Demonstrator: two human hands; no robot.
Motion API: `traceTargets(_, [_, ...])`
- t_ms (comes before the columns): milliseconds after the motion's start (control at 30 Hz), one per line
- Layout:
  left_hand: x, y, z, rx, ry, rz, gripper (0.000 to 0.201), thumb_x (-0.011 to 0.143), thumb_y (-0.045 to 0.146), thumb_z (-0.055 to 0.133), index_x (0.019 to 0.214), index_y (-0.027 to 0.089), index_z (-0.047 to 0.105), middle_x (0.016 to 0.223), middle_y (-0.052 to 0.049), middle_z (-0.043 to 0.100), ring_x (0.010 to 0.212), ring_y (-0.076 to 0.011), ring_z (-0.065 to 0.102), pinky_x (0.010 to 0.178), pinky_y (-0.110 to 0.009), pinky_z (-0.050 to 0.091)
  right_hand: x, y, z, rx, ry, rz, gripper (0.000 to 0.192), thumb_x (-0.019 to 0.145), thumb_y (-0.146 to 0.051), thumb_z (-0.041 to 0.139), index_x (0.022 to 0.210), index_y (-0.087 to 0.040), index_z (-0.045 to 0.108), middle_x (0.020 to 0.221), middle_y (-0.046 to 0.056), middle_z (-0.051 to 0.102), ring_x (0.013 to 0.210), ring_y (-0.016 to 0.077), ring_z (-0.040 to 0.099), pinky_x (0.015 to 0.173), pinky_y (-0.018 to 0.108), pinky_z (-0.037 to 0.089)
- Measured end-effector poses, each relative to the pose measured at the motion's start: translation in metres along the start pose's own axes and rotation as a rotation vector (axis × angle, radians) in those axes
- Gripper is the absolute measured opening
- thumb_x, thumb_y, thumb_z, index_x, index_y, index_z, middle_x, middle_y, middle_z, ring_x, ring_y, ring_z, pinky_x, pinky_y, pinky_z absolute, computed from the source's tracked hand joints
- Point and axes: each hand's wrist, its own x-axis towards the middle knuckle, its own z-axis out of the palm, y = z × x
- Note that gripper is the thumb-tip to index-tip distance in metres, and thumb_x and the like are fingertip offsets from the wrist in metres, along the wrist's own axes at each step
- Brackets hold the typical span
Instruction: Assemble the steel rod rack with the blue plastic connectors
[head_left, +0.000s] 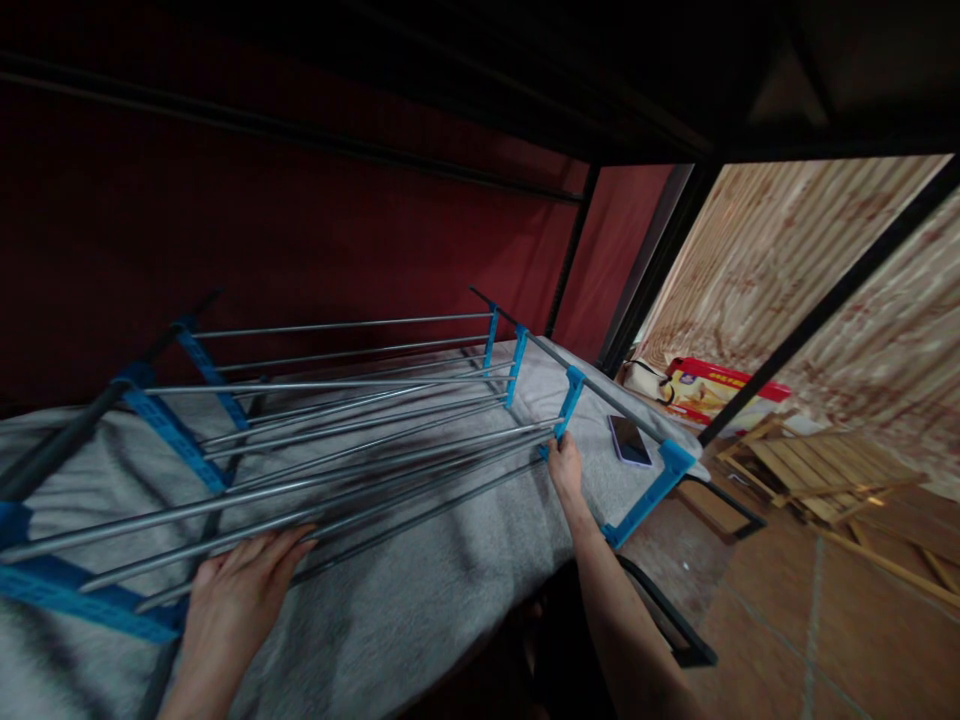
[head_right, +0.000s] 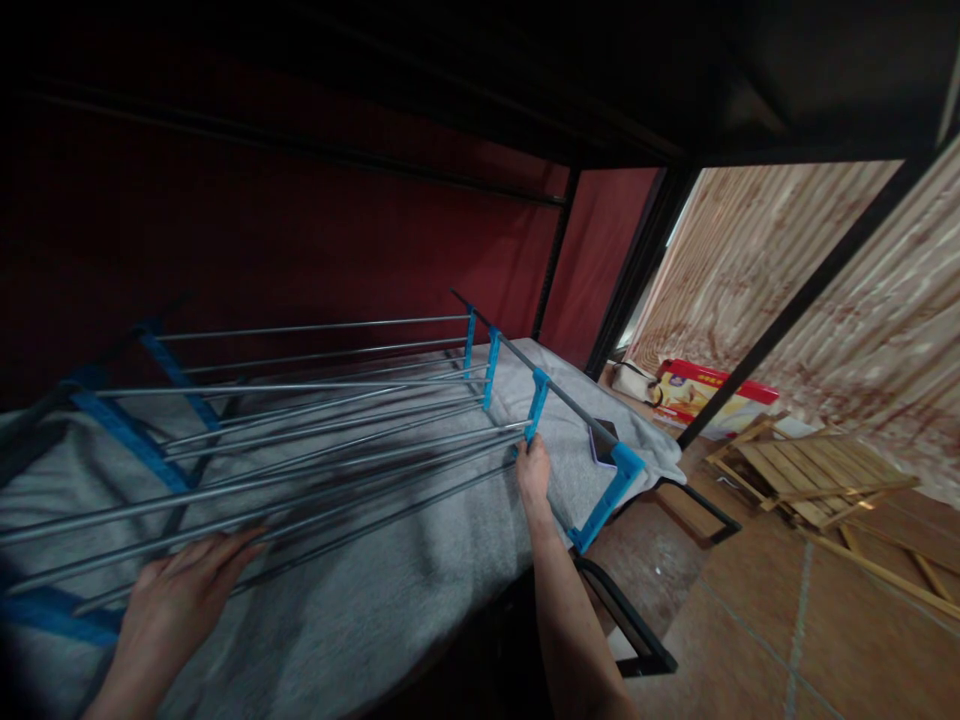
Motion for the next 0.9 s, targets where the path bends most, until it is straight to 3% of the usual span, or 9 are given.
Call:
traceTargets(333, [0.001,-0.001,0.000,-0.002,-0.045,-0.027,0.050,0.095,0.038,0.032,0.116,0.025,0.076,0.112,-0.010,0.077,0.105,-0.0324,0.067,0.086,-0.044,0.044,0.000,0.001,0.001,-0.017,0.000,-0.003,0.017,0.091,-0.036,0.045,0.091,-0.023,0.056,0.085,0.007,0.068,0.081,0.0236,0.064,0.074,0.032,0.047])
traceTargets(900, [-0.001,-0.014,0.012,-0.025,0.029,-0.002,0.047,0.096,0.045,0.034,0.109,0.026,0.075,0.105,-0.009,0.078,0.098,-0.0298,0.068,0.084,-0.042,0.044,-0.002,-0.004,0.001,-0.063,0.002,-0.012,0.015,0.091,-0.031,0.044,0.094,-0.023,0.056,0.091,0.010,0.069,0.089,0.0263,0.066,0.079,0.034,0.049])
